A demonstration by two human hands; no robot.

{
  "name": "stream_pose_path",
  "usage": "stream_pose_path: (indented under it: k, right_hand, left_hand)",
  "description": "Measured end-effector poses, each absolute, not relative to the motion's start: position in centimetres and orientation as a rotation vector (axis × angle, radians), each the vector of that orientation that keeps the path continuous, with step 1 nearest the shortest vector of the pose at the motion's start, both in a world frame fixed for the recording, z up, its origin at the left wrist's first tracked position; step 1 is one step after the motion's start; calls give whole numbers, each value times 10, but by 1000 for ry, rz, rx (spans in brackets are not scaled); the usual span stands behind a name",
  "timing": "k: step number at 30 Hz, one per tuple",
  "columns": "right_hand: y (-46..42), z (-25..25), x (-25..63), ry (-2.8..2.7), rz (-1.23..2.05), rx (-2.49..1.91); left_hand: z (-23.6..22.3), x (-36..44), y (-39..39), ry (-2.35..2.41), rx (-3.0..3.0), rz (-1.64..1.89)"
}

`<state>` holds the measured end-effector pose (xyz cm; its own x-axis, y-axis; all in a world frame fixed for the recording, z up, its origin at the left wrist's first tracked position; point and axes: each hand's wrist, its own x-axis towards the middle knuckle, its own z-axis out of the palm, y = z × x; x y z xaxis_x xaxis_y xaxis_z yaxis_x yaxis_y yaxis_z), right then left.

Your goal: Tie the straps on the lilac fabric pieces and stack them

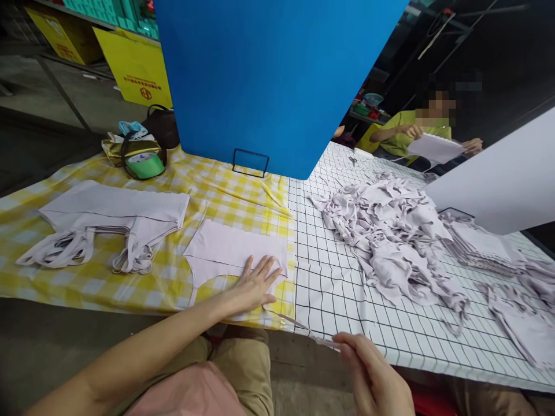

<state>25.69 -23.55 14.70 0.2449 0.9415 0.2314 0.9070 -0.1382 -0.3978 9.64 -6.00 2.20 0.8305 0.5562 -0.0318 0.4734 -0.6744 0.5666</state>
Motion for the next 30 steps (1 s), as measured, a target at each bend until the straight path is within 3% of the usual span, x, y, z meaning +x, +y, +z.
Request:
stream_pose_path:
  k: [4,8,13,17,25,30]
  right_hand:
    - [-209,142,249,-1648,294,-2079]
    - [-185,137,240,-1656,442,-2061]
    - [-168,130,236,-1781,482,-1949]
    - [-166,113,237,-1942,269,-1878]
    - [-160,82,230,-2176,-129,-1731]
    - [-143,65,225,-2007,47,-1763]
  left_hand:
    - [61,91,-68,525,2044,388]
    - [93,87,-79,348,1530,280]
    - [90,89,-89,457,1138,254]
    - [81,89,-91,465,980,317]
    - [65,86,-90,489,897,277]
    - [42,73,-58,775,1582,471]
